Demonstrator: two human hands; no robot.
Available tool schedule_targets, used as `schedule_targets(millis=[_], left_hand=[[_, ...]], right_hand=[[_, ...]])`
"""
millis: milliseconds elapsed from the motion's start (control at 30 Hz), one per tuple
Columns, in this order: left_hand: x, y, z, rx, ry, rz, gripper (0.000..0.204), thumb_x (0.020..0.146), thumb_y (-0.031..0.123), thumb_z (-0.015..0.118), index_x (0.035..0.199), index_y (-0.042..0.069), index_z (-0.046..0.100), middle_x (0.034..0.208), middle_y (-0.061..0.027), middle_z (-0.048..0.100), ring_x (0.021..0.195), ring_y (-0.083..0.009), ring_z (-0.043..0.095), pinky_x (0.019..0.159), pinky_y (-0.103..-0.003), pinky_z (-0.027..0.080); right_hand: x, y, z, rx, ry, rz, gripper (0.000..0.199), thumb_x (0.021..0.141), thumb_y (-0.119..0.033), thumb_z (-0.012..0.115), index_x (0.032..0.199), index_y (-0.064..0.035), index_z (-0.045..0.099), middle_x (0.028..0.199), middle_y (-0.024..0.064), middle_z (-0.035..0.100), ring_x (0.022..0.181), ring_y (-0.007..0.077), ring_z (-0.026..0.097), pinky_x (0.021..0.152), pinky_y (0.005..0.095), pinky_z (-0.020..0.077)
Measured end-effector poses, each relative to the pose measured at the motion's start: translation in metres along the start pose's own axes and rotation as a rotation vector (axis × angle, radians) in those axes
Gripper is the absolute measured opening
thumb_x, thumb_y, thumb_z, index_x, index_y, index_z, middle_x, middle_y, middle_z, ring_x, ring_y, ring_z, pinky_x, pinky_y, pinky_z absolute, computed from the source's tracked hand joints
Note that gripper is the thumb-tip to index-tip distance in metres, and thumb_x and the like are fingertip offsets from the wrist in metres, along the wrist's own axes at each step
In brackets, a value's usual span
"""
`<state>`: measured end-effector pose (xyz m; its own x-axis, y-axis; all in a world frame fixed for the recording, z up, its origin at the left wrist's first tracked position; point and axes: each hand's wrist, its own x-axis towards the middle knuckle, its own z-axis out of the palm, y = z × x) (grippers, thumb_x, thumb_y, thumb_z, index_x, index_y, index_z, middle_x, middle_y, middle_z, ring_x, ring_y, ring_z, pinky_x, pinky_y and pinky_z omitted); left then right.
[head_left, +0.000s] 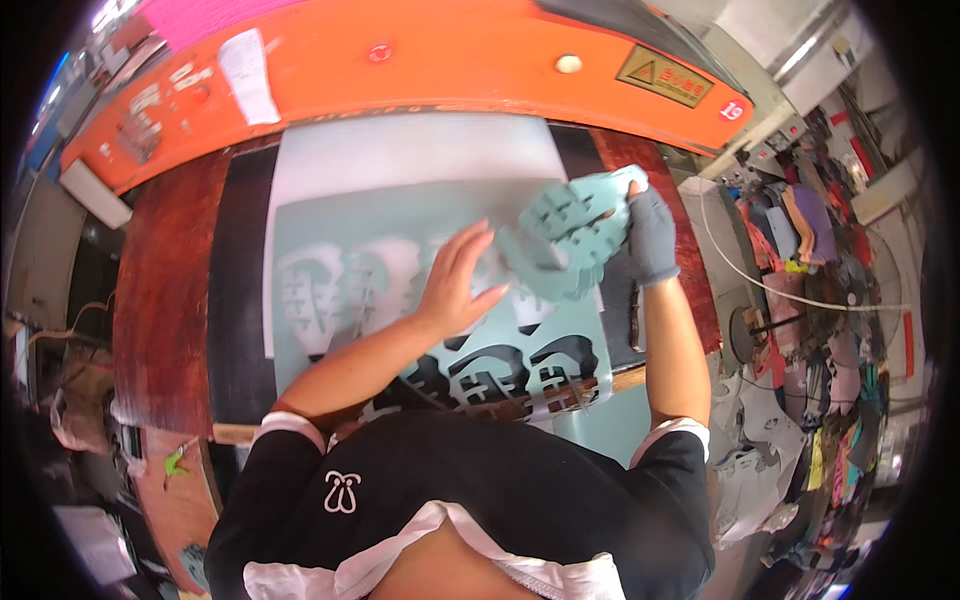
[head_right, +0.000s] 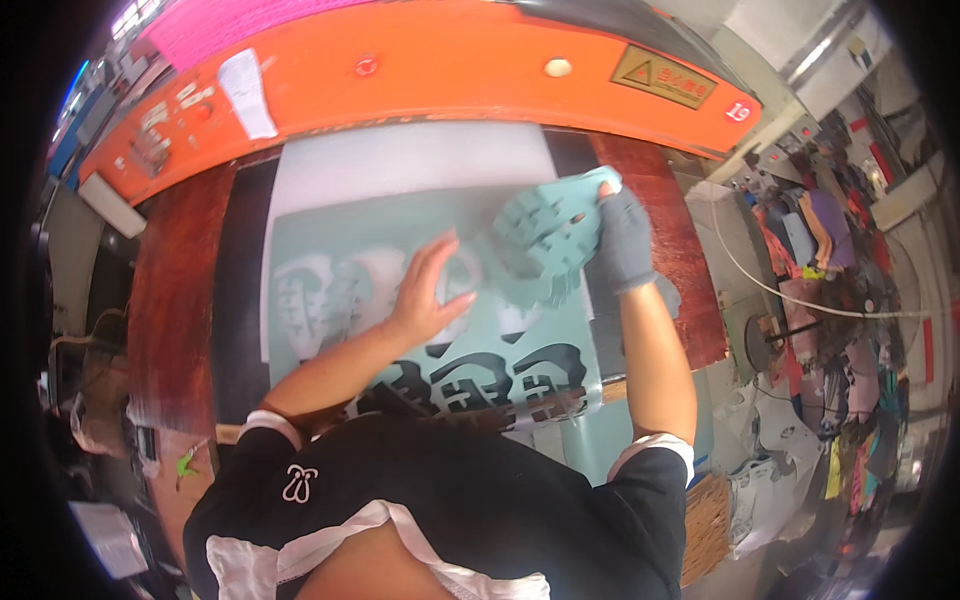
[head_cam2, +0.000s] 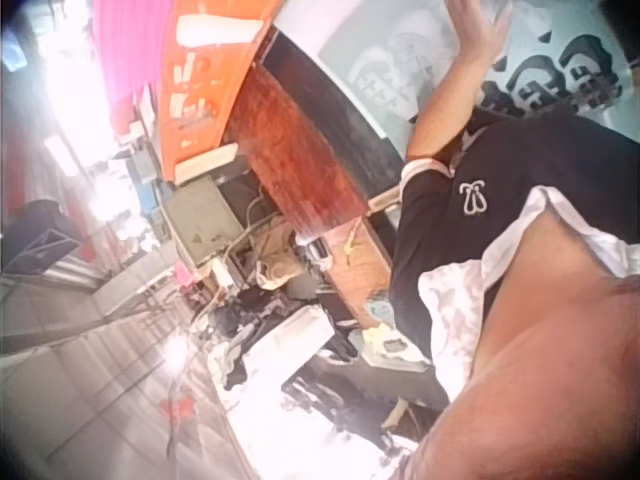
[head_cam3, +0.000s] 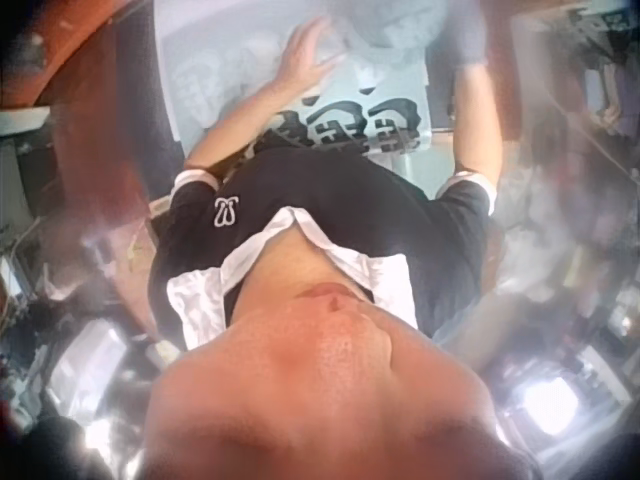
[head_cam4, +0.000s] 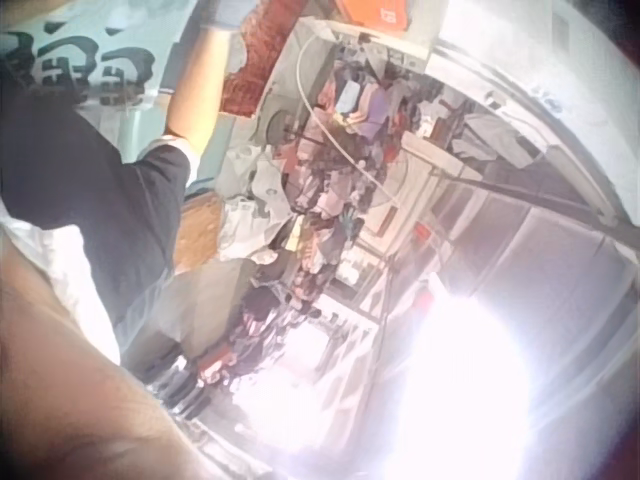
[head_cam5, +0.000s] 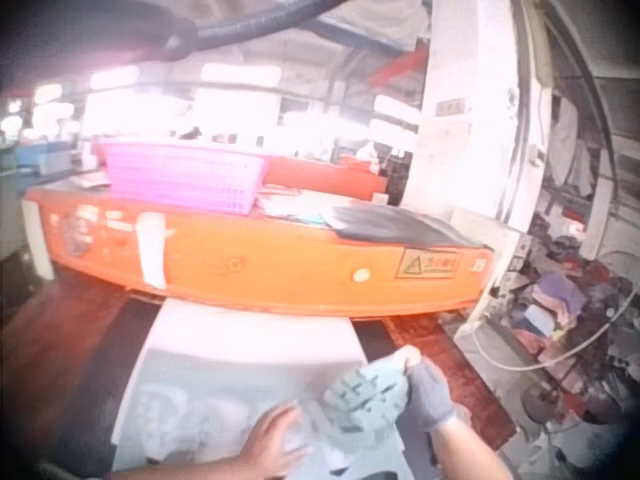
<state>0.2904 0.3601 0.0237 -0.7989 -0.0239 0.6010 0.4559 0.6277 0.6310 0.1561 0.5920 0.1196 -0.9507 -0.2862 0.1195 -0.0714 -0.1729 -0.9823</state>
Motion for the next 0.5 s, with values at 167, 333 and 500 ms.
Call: schedule_targets(millis=[167,333,500], left_hand=[[0.036,0.029,-0.054,-0.287,-0.517,-0.378,0.065,0.07,0.023,0.078,0.123,-0.002,0.049,0.118,-0.0164,0.056,0.107,-0.0255,0.055,0.093,-0.036,0.043],[0.004,0.026,-0.111,-0.756,-0.865,-0.61,0.051,0.076,0.022,0.072,0.116,-0.002,0.053,0.099,-0.0073,0.063,0.092,-0.0127,0.056,0.084,-0.031,0.045],[-0.03,0.039,-0.155,-0.314,-0.576,-0.405,0.036,0.081,0.023,0.064,0.111,0.004,0.056,0.093,-0.0114,0.063,0.088,-0.0208,0.06,0.081,-0.036,0.046]], right_hand=[[-0.068,0.019,0.086,-0.613,-0.404,-0.34,0.025,0.093,-0.021,0.05,0.104,0.0001,0.057,0.077,0.0163,0.057,0.072,0.0312,0.056,0.068,0.0363,0.0441],[-0.1,0.027,0.141,-0.674,-0.535,-0.617,0.02,0.089,-0.015,0.053,0.096,0.0035,0.054,0.071,0.0173,0.053,0.063,0.0352,0.053,0.056,0.0402,0.0421],[-0.109,0.028,0.175,-0.482,-0.598,-0.55,0.023,0.093,-0.024,0.05,0.092,-0.0002,0.053,0.07,0.0087,0.052,0.059,0.022,0.052,0.054,0.0338,0.0423]])
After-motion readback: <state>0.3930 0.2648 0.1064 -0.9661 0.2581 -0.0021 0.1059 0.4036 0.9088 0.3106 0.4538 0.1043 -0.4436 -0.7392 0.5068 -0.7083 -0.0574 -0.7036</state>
